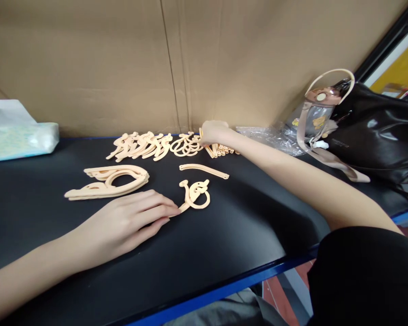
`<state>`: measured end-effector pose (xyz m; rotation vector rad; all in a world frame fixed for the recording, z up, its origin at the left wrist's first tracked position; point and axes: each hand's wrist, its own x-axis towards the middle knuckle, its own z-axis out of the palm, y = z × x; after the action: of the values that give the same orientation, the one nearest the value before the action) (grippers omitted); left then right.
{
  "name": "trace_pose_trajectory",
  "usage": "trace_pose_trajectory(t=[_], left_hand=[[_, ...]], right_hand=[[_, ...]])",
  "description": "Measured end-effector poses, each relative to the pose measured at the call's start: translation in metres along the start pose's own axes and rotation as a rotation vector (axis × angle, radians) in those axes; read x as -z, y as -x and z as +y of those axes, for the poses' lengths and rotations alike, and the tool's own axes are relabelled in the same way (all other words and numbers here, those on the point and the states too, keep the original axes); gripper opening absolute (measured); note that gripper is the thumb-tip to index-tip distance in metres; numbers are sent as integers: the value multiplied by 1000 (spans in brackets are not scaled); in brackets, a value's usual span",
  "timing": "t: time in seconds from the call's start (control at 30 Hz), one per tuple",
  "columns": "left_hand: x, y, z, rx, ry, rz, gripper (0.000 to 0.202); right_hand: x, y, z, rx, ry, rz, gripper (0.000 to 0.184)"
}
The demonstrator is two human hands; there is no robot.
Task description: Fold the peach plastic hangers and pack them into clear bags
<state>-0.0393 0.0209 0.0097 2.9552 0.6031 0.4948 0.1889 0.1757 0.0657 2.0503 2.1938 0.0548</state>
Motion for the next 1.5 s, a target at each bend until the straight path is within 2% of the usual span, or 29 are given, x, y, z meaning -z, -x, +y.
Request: trace_pose_trajectory(t=[0.13,0.27,0.43,0.57,0.73,0.87,0.97,1.13,1.3,1.5], left_hand=[[2,-1,2,4,-11,-5,23],[3,-3,3,2,-17,1,24],[2,-3,2,-3,-23,4,25],[-1,-3,0,1,8,10,28],[-3,-6,1,20,84,16,29],[-2,-15,5,107,128,58,28],[-2,-26,2,216,48,81,28],[-10,-44,-11,352,-194,64,32],[-18,-46,-20,349,-262,78,34],[-17,-40,-18,302,-291,87,36]], right_hand=[[3,4,6,-28,-21,36,38],[5,31,15,-42,-12,142,30],[-12,75,30,160,-196,282,12],[-32,93,40,213,-238,342,9],[-52,97,45,241,-341,325,4],[-61,94,45,266,-417,323,4],[-64,93,45,360,-522,300,5],[-63,101,45,535,-584,271,18],[-67,106,45,596,-545,286,18],[-77,93,50,658,-573,355,20]])
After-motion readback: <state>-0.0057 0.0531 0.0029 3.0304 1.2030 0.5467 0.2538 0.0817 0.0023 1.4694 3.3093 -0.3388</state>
